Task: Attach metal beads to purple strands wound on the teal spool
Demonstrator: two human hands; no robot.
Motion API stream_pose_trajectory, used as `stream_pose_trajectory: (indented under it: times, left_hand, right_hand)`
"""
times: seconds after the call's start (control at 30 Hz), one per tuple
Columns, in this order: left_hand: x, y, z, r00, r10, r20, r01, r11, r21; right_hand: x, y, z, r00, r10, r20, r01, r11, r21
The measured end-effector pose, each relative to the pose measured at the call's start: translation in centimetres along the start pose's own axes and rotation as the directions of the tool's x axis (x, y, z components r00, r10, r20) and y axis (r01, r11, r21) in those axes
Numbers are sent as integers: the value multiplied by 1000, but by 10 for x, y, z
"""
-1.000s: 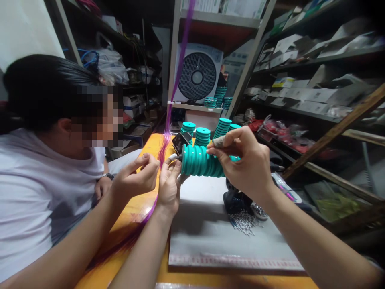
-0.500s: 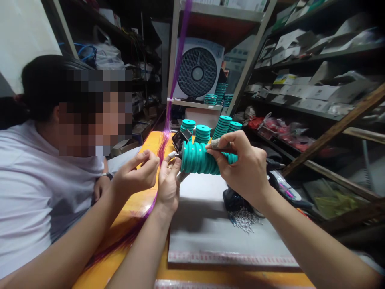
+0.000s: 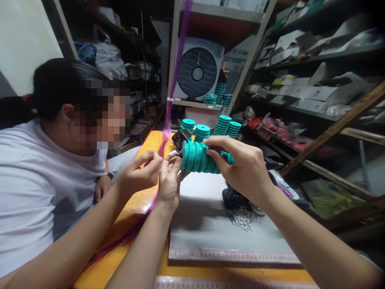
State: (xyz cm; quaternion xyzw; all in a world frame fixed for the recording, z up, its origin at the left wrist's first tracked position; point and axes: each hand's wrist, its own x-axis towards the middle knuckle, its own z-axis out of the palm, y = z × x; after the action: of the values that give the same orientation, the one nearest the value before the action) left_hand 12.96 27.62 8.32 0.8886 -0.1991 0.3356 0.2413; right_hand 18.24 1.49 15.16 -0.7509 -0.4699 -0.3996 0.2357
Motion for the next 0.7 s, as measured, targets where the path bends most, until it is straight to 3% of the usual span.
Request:
stream_pose_trajectory:
  times: [0.1, 0.27, 0.53, 0.7]
  left_hand:
    - [1, 5, -1, 1000, -19, 15, 18, 999, 43]
    - [-1, 6, 1, 985, -163, 57, 167, 983, -71]
    - [-2, -1, 4, 971, -230, 61, 238, 946, -219]
    - [-2, -5, 4, 971, -234, 55, 241, 950, -197]
  right_hand:
    - [3, 2, -3, 1000, 19, -20, -18, 997, 69]
    - [5, 4, 1, 1000, 18, -21, -16, 996, 83]
    - [4, 2, 2, 999, -38, 21, 39, 998, -52]
    - [5, 7, 6, 999, -27, 40, 29, 998, -56]
